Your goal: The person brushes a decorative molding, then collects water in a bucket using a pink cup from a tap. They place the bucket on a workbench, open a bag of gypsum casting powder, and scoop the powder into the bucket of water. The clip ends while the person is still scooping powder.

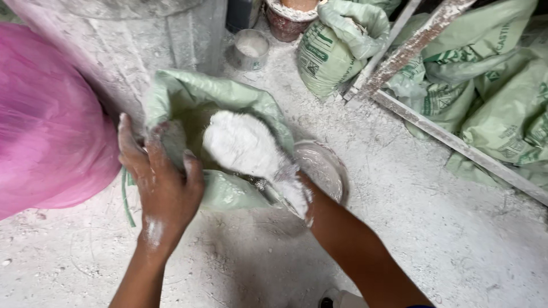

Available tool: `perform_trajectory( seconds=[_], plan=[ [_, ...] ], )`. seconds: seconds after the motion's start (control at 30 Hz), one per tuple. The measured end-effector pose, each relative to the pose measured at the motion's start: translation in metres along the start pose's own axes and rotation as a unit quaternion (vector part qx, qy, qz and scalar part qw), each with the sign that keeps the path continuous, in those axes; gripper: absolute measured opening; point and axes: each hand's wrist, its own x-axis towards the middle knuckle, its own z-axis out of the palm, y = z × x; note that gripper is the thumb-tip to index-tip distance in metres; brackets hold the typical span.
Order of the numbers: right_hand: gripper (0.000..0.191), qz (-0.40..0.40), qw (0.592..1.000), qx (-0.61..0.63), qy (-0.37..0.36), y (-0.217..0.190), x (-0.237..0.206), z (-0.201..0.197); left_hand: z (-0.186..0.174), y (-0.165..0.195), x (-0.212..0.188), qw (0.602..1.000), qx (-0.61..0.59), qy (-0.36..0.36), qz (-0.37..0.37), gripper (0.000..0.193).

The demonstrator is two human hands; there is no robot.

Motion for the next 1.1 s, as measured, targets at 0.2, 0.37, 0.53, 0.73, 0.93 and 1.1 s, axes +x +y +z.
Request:
perform_trajectory(
  seconds=[0.2,0.37,0.53,0.73,0.93,1.1],
  plan=[
    [0.032,0.028,0.999,-0.022,0.029,0.044,-0.050,-0.104,0.011,0.023,-0.003,0.998,0.062,0.020,0.017,0.060],
    [0.030,0.113,0.993,-0.039,0.015,0.113,-0.141,-0.129,0.018,0.045,-0.008,0.994,0.088,-0.002,0.064,0.054],
    [0.029,0.171,0.984,-0.040,-0.008,0.151,-0.204,-0.107,0.022,0.058,-0.014,0.992,0.074,-0.027,0.099,0.054],
    [0.027,0.190,0.981,-0.038,-0.001,0.157,-0.208,-0.108,0.021,0.063,-0.017,0.993,0.065,-0.039,0.095,0.057],
    [0.025,0.267,0.961,0.023,0.073,0.159,-0.207,-0.109,0.015,0.066,-0.014,0.994,0.057,-0.046,0.086,0.058],
    [0.028,0.087,0.958,-0.270,-0.029,0.169,-0.203,-0.081,0.014,0.066,-0.013,0.993,0.048,-0.052,0.097,0.057]
  ],
)
